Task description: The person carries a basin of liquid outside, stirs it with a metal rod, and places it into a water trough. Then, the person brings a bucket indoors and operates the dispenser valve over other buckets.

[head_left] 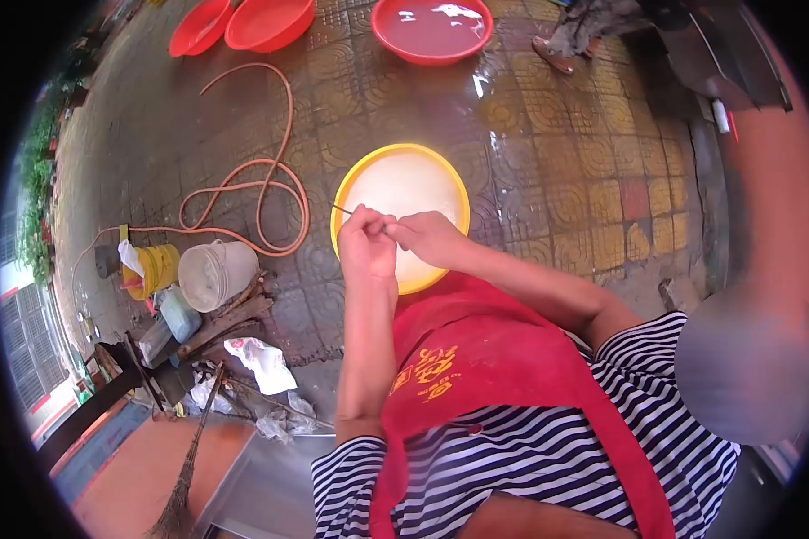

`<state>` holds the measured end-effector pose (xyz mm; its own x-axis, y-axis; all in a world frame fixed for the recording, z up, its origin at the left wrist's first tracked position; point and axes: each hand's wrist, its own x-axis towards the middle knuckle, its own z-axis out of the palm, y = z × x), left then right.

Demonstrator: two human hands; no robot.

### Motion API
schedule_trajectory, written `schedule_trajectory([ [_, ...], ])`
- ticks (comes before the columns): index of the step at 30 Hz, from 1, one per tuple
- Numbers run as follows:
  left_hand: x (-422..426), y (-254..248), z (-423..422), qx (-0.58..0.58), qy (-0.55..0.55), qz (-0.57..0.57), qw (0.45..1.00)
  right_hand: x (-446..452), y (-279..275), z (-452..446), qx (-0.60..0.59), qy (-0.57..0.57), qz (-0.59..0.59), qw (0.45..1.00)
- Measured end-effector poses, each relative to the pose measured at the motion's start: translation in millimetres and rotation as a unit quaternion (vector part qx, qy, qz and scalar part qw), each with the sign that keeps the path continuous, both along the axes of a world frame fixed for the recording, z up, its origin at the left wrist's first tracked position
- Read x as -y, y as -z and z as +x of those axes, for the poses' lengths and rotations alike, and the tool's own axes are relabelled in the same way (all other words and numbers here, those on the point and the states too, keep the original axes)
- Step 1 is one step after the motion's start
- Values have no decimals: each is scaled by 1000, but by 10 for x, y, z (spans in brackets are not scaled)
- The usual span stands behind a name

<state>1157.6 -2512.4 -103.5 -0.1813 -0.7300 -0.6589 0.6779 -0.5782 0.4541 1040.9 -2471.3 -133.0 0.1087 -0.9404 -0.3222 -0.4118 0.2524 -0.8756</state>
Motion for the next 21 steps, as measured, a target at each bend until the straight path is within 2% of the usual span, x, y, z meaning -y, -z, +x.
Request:
schedule_trajectory([
  [3, 974, -66, 52, 16, -6, -10, 1000, 959, -87, 61, -12, -14, -24, 1000],
  [4, 1314, -39, 61, 5, -3, -13, 1000, 1294, -110, 74, -12, -13, -57, 998],
  [5, 1660, -8, 104, -7, 8, -20, 1000, 1630, -192, 79, -23, -19, -16, 999],
  [7, 2313, 56, 213, -72, 62, -85, 992, 2291, -210, 111, -54, -26, -27, 998],
  [8, 2625, -86, 115, -24, -6, -4, 1000, 2574, -187, 108, -28, -8, -31, 999],
  [10, 3270, 99, 136, -70, 39, -39, 996, 3189, -225, 65, -11, 5, 9, 1000],
  [13, 4155, 45, -44, -36, 44, -34, 998, 4020, -211, -95, -1, 28, -14, 1000],
  [17, 5265, -44, -327, -14, 55, -36, 998, 5176, -250, -400, 6, -21, 0, 1000],
  [19, 5887, 41, -564, -71, 96, -38, 992, 5704, -235, -698, 1, -17, -30, 999],
  [20, 6204, 144, -683, -78, 100, -52, 990, 5973, -220, -812, 15, -13, -6, 1000],
  [21, 6450, 68, -830, -26, 69, -28, 997, 6247, -278, -908, 5, -7, -9, 1000],
])
